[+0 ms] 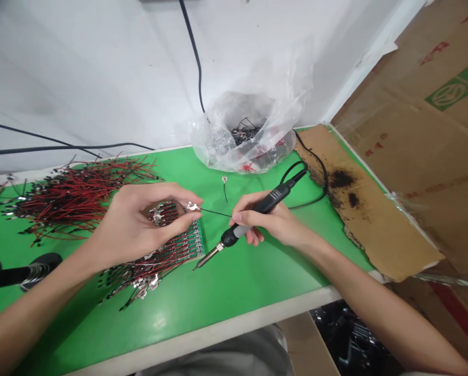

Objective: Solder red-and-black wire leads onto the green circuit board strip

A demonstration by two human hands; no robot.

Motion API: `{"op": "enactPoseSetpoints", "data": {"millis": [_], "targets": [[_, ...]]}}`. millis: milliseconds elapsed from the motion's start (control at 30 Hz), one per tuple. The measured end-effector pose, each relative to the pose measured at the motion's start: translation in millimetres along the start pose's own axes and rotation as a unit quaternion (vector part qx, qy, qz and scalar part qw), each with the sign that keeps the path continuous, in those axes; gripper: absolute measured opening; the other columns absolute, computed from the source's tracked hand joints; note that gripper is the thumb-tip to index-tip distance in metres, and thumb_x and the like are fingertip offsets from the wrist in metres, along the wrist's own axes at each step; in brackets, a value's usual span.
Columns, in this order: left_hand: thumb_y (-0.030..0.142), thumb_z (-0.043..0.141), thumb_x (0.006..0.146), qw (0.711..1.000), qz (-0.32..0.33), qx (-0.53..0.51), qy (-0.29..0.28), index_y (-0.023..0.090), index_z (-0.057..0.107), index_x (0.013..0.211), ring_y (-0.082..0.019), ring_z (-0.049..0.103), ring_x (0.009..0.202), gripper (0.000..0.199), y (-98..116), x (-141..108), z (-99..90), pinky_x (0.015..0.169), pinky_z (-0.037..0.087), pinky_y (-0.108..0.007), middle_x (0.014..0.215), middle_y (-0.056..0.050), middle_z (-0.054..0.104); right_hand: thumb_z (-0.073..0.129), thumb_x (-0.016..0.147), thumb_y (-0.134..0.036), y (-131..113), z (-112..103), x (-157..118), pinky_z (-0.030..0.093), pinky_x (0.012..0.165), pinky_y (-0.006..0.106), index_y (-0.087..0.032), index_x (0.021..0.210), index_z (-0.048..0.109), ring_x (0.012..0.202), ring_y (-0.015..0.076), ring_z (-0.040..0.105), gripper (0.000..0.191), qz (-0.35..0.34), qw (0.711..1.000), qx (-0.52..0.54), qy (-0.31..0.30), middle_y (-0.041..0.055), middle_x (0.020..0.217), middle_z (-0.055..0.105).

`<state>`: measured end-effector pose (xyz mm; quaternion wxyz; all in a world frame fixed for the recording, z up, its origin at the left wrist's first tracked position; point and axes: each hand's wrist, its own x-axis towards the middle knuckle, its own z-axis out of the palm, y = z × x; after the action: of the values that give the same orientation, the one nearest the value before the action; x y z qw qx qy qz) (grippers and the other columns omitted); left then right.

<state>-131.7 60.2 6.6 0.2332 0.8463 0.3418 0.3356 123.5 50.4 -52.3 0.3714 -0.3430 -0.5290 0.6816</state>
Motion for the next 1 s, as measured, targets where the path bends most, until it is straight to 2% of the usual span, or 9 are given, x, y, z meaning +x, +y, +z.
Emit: {"op": "enactPoseSetpoints", "data": {"millis": [133,233,600,800,1000], "targets": [[0.015,0.068,0.09,0.998,0.048,0.027,-0.038,0.02,0.071,0.099,-0.008,0.067,0.082,0.01,0,1,-5.0,0.076,0.053,-0.02,0.094,0.001,0.073,0.076,0.086,-0.03,1,0,0,0.043,0.037,0.014,-0.014,0.079,0.077,0.041,0.0099,0.06,0.017,-0.001,1.0,0.004,0.002,0.0015,0.053,0.067],[0.014,0.065,0.092,0.995,0.075,0.046,-0.047,0.019,0.071,0.102,-0.008,0.067,0.083,0.013,2,1,-6.7,0.076,0.052,-0.02,0.096,0.0,0.072,0.076,0.086,-0.03,0,0,1,0.042,0.036,0.014,-0.014,0.078,0.077,0.039,0.01,0.059,0.017,-0.001,1.0,0.005,0.003,0.0015,0.052,0.066],[0.012,0.067,0.087,0.993,0.091,0.067,0.04,0.018,0.071,0.092,-0.009,0.061,0.067,0.009,4,-5,5.8,0.065,0.051,-0.021,0.08,0.001,0.068,0.075,0.086,-0.028,-1,1,0,0.042,0.036,0.014,-0.014,0.079,0.077,0.04,0.0102,0.06,0.016,0.0,1.0,0.008,-0.002,0.0013,0.052,0.066],[0.011,0.066,0.087,0.99,0.09,0.093,0.063,0.019,0.071,0.09,-0.009,0.059,0.064,0.01,5,-8,10.9,0.063,0.05,-0.022,0.079,0.0,0.068,0.077,0.086,-0.031,-3,2,-1,0.043,0.037,0.013,-0.013,0.078,0.076,0.039,0.0091,0.059,0.019,0.001,1.0,0.007,-0.01,0.0012,0.051,0.066],[0.009,0.065,0.087,0.99,0.079,0.1,0.064,0.018,0.071,0.089,-0.008,0.06,0.065,0.012,7,-8,10.8,0.065,0.05,-0.022,0.08,0.0,0.068,0.077,0.086,-0.029,-2,3,-1,0.043,0.037,0.013,-0.013,0.079,0.077,0.04,0.0093,0.059,0.018,0.003,1.0,0.006,-0.007,0.0015,0.051,0.067]]}}
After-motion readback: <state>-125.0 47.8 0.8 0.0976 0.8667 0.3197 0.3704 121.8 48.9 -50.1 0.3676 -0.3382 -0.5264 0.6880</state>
